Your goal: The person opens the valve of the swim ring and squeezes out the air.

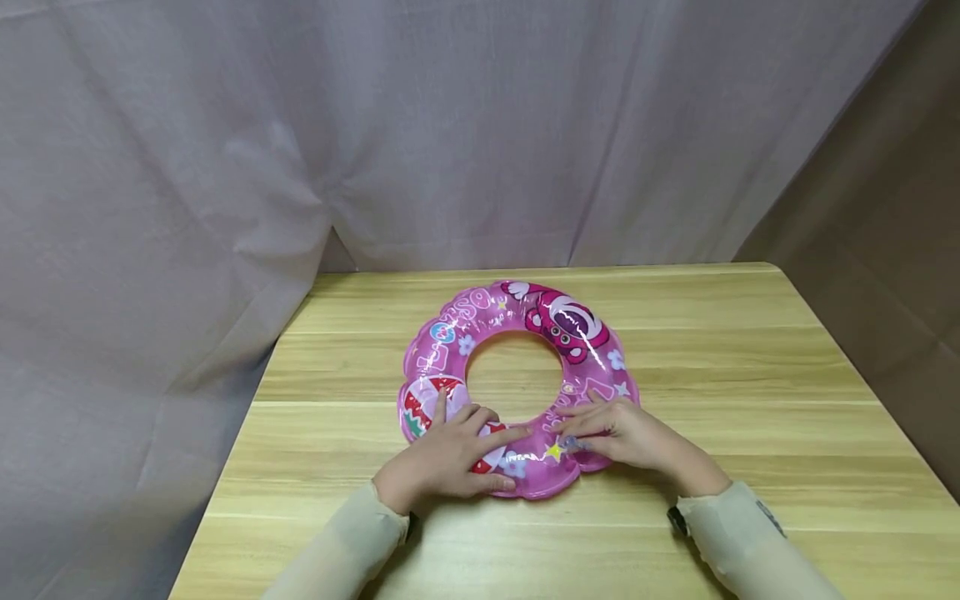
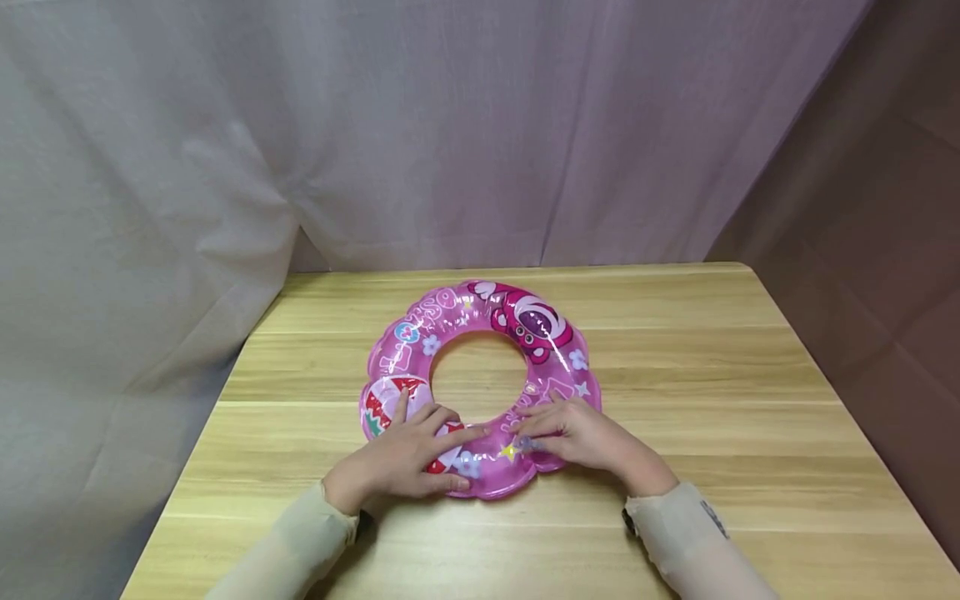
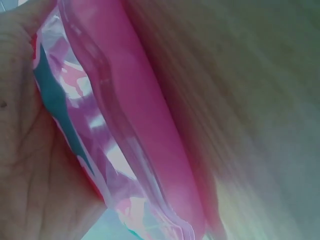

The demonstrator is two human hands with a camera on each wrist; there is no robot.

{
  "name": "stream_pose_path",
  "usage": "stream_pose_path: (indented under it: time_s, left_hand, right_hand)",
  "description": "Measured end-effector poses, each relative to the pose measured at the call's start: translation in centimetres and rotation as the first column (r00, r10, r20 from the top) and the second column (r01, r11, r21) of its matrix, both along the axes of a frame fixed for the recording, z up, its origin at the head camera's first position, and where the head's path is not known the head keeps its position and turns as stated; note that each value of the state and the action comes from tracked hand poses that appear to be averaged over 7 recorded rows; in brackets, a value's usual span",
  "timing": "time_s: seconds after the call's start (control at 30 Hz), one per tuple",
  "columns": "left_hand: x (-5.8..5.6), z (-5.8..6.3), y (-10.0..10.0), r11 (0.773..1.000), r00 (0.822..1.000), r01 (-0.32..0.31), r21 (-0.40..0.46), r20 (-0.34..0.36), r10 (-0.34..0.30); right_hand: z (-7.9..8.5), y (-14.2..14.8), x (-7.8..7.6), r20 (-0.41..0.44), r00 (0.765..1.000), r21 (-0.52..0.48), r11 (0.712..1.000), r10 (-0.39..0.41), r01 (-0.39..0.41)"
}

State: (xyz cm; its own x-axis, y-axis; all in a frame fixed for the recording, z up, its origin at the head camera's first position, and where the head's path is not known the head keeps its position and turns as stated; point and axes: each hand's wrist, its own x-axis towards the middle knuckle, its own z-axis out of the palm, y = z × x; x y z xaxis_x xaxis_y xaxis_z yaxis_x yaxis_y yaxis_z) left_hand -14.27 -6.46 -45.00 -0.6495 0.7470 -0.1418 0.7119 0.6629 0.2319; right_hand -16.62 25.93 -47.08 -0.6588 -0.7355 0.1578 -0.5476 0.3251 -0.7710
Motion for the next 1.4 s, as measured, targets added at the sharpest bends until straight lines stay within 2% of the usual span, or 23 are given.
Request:
stream_pose_path:
  time_s: [0.23,0.47,0.83,1.03,1.23,1.4]
  left_hand:
    - [-0.1,-0.14,0.24,1.0,1.0,0.003,-0.01,0.009,-0.003]
    - [-0.18,-0.12,0.12,1.0,0.998,-0.021,-0.001,0.063,0.021]
    - [-0.1,-0.19,0.25,0.998,0.999,-0.02,-0.053,0.028,0.021]
    - [0.02,-0.24,0.52,0.994,0.999,-0.016,-0.107,0.033,0.019]
    - [-0.13,-0.2,0.67,0.991,0.996,-0.025,-0.133,0.084,0.036]
    - [-0.33,-0.14,0.74,0.991,0.989,-0.044,-0.124,0.136,0.06]
  right_hand:
    - [-0.05,0.26,0.05,0.111,0.994,-0.029,0.999,-0.011,0.014]
    - [0.05,-0.25,0.25,0.09,0.996,-0.072,0.997,-0.022,0.029]
    - [0.02,-0.38,0.19,0.149,0.987,-0.057,0.996,-0.058,0.067]
    - [0.04,-0.46,0.21,0.148,0.987,-0.021,0.998,-0.06,0.064]
    - [0.17,-0.49,0.18,0.118,0.991,0.033,0.998,-0.062,0.059]
    - [0.23,-0.56,0.01,0.137,0.989,0.045,0.997,-0.061,0.056]
